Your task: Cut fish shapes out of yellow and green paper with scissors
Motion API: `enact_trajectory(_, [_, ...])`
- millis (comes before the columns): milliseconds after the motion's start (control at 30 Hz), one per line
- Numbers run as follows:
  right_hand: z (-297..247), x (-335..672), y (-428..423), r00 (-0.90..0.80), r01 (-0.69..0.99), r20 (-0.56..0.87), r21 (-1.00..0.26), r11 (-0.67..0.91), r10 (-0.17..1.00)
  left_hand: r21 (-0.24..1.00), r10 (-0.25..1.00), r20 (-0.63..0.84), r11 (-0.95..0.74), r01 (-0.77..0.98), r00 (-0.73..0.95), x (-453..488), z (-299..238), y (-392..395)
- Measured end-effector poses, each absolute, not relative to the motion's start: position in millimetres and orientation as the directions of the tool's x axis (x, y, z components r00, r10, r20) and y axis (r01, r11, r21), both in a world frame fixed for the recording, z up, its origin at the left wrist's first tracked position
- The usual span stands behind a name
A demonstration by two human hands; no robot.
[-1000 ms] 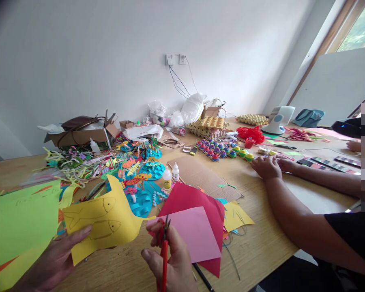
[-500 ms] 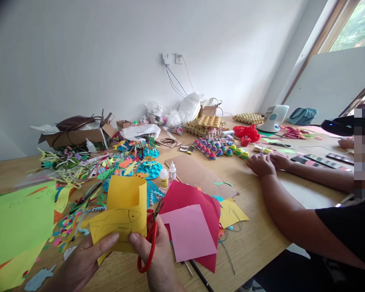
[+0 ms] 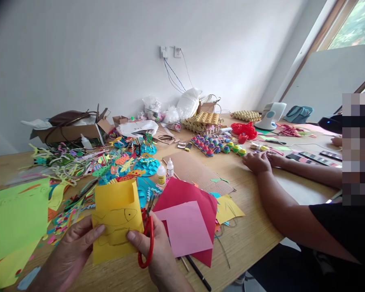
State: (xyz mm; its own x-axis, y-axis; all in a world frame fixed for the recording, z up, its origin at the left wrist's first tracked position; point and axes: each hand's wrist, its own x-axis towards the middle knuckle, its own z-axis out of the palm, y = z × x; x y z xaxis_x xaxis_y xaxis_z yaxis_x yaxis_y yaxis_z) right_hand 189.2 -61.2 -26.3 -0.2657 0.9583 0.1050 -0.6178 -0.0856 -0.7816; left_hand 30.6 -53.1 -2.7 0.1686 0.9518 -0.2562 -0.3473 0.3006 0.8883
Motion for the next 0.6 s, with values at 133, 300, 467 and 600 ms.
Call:
enact_trajectory(133, [-29,192,-57,-0.200,-0.591,0.099,-0.806,-0.039,0.975,0.930,0.977,-0.203,0.215,-0.300,0.072,29,-2,-52])
enact_trajectory(300, [-29,196,-49,-0.030,-0.562,0.107,-0.824,0.072,0.994,0.968,0.989,-0.150,0.143,-0.208,-0.016,27,-12,-51])
enact_trajectory(467, [-21,194,-44,-0.056,-0.567,0.055,-0.824,0.013,0.997,0.966,0.990,-0.119,0.098,-0.239,-0.072,28,-17,-48])
enact_trajectory(600, [-18,193,-44,-0.053,-0.562,0.037,-0.827,0.001,0.998,0.956,0.986,-0.130,0.098,-0.275,-0.103,32,-14,-48])
